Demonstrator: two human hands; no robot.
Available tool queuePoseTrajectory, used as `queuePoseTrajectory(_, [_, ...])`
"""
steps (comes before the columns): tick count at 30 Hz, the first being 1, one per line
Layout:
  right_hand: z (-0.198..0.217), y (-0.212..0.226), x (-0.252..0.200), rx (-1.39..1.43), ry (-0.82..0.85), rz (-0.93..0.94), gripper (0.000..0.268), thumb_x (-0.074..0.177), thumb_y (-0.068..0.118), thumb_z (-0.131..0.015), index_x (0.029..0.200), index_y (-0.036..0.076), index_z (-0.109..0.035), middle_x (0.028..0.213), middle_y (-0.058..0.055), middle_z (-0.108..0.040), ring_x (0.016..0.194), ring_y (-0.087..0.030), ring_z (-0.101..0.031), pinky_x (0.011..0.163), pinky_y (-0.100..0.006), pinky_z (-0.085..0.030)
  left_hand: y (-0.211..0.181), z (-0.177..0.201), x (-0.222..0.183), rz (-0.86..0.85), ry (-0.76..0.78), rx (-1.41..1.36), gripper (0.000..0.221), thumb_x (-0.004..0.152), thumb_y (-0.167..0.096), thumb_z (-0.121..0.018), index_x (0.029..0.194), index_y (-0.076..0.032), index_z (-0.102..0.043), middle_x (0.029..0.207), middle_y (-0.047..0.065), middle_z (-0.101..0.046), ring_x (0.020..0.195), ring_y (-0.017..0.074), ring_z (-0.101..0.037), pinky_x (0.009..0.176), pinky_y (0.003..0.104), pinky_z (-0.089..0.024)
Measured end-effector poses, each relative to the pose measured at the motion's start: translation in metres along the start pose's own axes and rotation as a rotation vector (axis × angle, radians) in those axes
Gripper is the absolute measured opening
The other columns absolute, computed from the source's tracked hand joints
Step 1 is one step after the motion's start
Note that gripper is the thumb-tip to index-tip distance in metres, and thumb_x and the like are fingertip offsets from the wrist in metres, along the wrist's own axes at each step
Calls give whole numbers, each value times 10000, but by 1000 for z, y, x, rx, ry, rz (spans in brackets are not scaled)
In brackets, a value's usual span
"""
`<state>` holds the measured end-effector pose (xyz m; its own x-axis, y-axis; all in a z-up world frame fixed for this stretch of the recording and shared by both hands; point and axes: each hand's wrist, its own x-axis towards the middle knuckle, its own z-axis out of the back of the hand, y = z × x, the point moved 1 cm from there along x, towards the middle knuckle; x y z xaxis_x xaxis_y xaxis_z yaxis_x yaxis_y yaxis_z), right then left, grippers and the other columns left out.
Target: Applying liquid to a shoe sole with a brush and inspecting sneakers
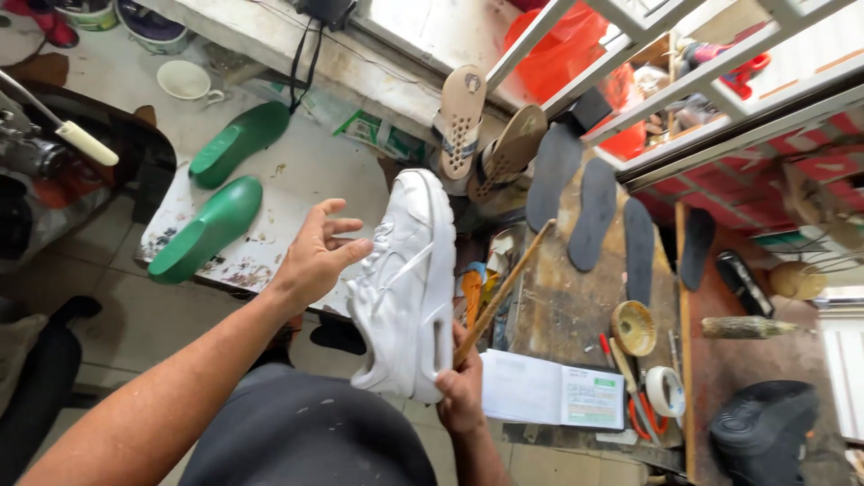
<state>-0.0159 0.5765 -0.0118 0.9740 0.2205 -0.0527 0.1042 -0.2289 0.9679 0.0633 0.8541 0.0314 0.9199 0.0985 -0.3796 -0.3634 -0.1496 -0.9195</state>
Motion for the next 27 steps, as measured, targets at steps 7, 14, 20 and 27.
queuePoseTrajectory(7, [-26, 14, 3, -27, -13, -24, 936, 636, 388, -899, 1362, -78, -535, 1096, -140, -764, 915, -211, -709, 745, -334, -552, -25, -21, 9, 41, 202, 279, 1140, 643, -453, -822, 1604, -259, -240, 1607, 68, -435, 1524, 244, -375, 1156, 465, -391])
queuePoseTrajectory(14, [-15, -3, 0, -29, -206, -198, 940, 556, 362, -866, 1366, -26, -587, 1061, -173, -803, 859, -266, -765, 733, -353, -562, 56, -26, 13, -490, 39, 469, 171, 893, -267, -690, 879, -113, -762, 1258, 111, -705, 1045, 264, -734, 886, 456, -663])
queuePoseTrajectory(20, [-1, -17, -1, -57, -321, -238, 1050, 526, 421, -854, 1415, -42, -540, 1015, -154, -815, 862, -254, -746, 811, -365, -549, 69, 6, 7, -295, -110, 426, 168, 868, -157, -697, 1035, -148, -703, 931, 56, -818, 817, 189, -800, 751, 322, -694])
queuePoseTrajectory(27, [-2, -6, 0, -20, -355, -213, 1030, 527, 392, -860, 1405, -40, -538, 1104, -207, -818, 943, -334, -775, 810, -427, -590, 128, 108, 35, -58, -625, 704, 408, 811, -154, -581, 1187, -147, -740, 1102, 96, -730, 1041, 348, -666, 880, 484, -517])
